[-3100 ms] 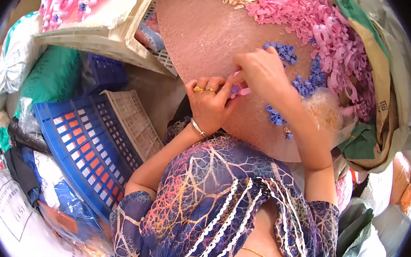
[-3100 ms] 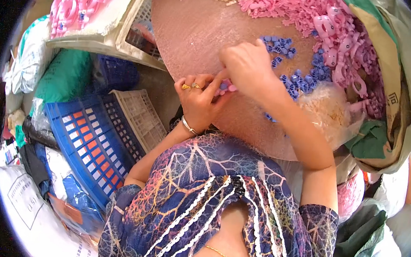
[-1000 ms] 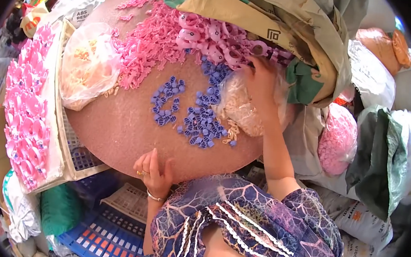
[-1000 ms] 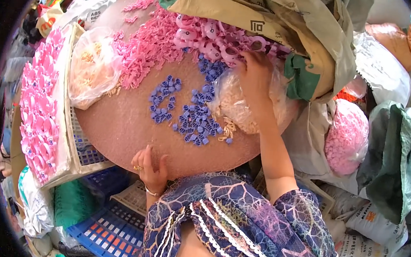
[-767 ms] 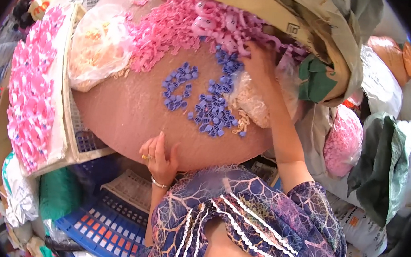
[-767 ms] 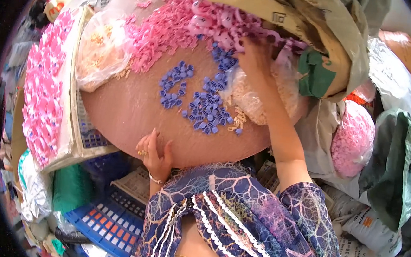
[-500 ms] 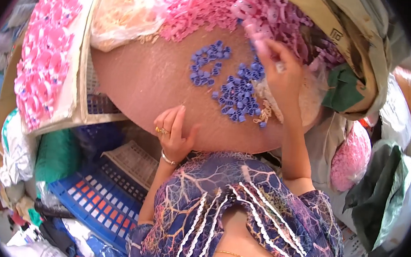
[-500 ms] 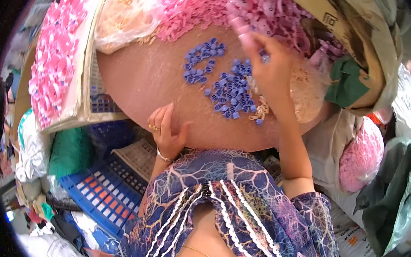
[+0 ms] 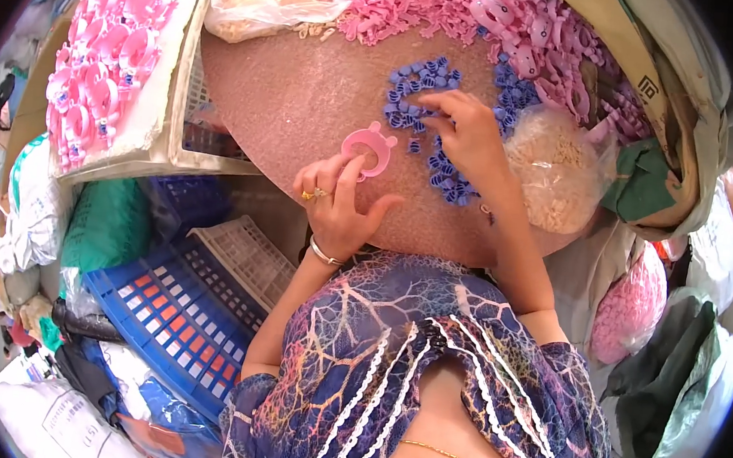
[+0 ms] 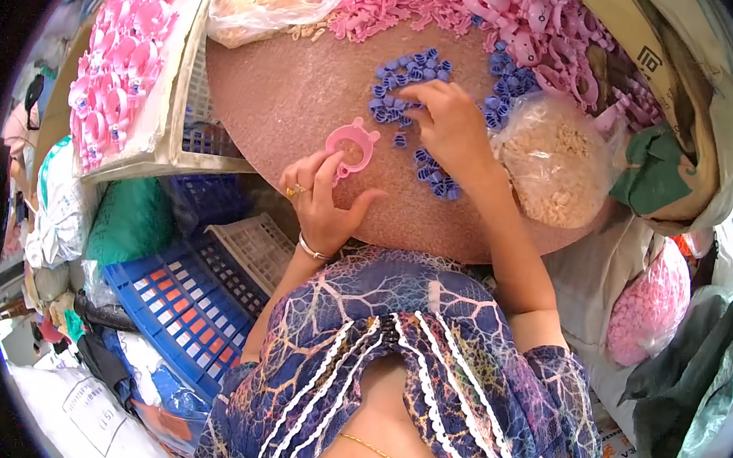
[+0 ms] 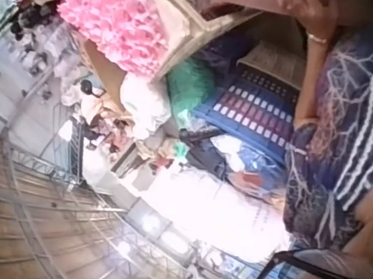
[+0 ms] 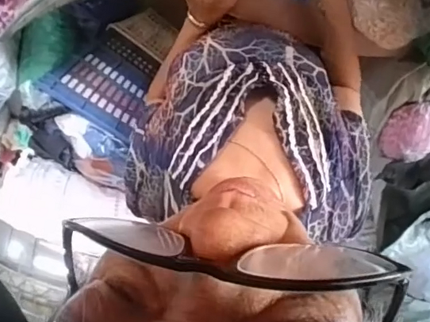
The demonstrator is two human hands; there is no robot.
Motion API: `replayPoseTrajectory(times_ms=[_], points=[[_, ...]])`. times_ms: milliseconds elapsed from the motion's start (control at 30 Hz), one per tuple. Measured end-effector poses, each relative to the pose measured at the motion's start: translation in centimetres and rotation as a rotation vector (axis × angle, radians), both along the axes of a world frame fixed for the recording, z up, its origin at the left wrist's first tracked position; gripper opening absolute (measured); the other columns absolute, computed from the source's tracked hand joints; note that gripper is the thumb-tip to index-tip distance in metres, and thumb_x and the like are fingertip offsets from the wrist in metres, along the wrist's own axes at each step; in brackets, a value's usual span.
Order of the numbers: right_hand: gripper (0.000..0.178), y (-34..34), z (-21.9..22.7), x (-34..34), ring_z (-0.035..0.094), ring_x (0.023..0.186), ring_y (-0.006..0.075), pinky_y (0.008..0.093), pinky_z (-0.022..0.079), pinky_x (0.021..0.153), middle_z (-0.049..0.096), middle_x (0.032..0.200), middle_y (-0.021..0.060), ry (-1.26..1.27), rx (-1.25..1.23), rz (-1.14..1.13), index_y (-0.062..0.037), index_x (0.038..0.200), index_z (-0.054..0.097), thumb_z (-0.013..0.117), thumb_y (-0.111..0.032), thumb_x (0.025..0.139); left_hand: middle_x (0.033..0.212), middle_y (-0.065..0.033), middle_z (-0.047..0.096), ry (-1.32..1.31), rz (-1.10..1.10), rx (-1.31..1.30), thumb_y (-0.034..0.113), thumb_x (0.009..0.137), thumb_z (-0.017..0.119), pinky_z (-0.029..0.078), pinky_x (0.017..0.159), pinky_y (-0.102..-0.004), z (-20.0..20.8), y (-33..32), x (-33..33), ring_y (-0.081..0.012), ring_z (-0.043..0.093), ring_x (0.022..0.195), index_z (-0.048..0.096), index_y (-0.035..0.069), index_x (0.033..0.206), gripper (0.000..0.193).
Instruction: Assembling small plastic toy components by hand in a workshop environment.
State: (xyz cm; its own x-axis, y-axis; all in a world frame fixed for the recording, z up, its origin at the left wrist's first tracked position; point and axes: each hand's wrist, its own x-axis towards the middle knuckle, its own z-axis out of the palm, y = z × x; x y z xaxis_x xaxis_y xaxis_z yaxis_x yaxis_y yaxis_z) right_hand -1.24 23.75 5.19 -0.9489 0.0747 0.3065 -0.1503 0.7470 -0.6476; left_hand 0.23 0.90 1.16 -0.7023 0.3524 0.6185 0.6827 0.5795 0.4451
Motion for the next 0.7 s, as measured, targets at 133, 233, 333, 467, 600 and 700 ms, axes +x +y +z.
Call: replayPoseTrajectory(times_ms=[133,233,333,467,600,700], points=[[0.027,-0.5,-1.0,0.5,0.062,0.092,0.0333,0.0405,0.049,0.082,0.069,0.099,0.0127,-0.008,0.156,0.094,-0.0047,0.103,0.07,0.073,-0.003,0.076,0.127,-0.0142,0.056,-0.046,0.044,-0.066,0.031,0.066,0.085,0.029,0.102,-0.05,0.7,0.6,-0.4,-0.032,0.048,0.116,0.054,0.007,0.119,0.066],[0.029,-1.1,-1.6,0.7,0.062,0.096,0.033,0.0421,0.049,0.084,0.069,0.099,0.0098,-0.002,0.238,0.033,-0.0069,0.102,0.07,0.075,-0.006,0.074,0.126,-0.0163,0.055,-0.048,0.148,-0.053,0.026,0.07,0.079,0.026,0.106,-0.0527,0.3,0.9,-0.2,-0.0325,0.047,0.116,0.051,0.007,0.116,0.058],[0.031,-1.3,-1.4,0.9,0.061,0.094,0.0337,0.0433,0.049,0.083,0.068,0.097,0.011,-0.036,0.234,0.002,-0.0079,0.106,0.07,0.074,-0.005,0.075,0.123,-0.0167,0.057,-0.074,0.233,-0.058,0.023,0.07,0.078,0.027,0.106,-0.0538,0.0,1.3,0.0,-0.0329,0.049,0.114,0.051,0.005,0.114,0.054],[0.025,-2.0,0.4,1.3,0.063,0.081,0.034,0.0415,0.051,0.072,0.065,0.091,0.0125,-0.058,-0.072,-0.026,-0.0092,0.102,0.072,0.075,-0.007,0.078,0.11,-0.0124,0.063,-0.069,0.217,-0.031,0.018,0.071,0.078,0.033,0.104,-0.0531,-1.2,0.9,0.1,-0.0309,0.056,0.105,0.052,0.004,0.112,0.05],[0.02,-4.2,1.0,2.1,0.064,0.081,0.0321,0.041,0.051,0.072,0.066,0.089,0.0115,-0.059,-0.068,0.172,-0.0063,0.092,0.071,0.077,-0.016,0.076,0.104,-0.0089,0.065,-0.043,0.177,0.048,0.014,0.073,0.077,0.037,0.101,-0.0518,-1.1,0.7,-0.1,-0.0286,0.059,0.098,0.053,0.004,0.11,0.045],[0.024,-6.2,1.0,2.1,0.064,0.089,0.03,0.042,0.049,0.08,0.067,0.09,0.0106,-0.02,0.102,0.271,-0.0057,0.087,0.067,0.078,-0.02,0.072,0.107,-0.0086,0.067,-0.025,0.127,0.099,0.016,0.074,0.079,0.04,0.099,-0.0504,-1.3,0.7,-0.2,-0.0278,0.06,0.098,0.053,0.005,0.109,0.045]])
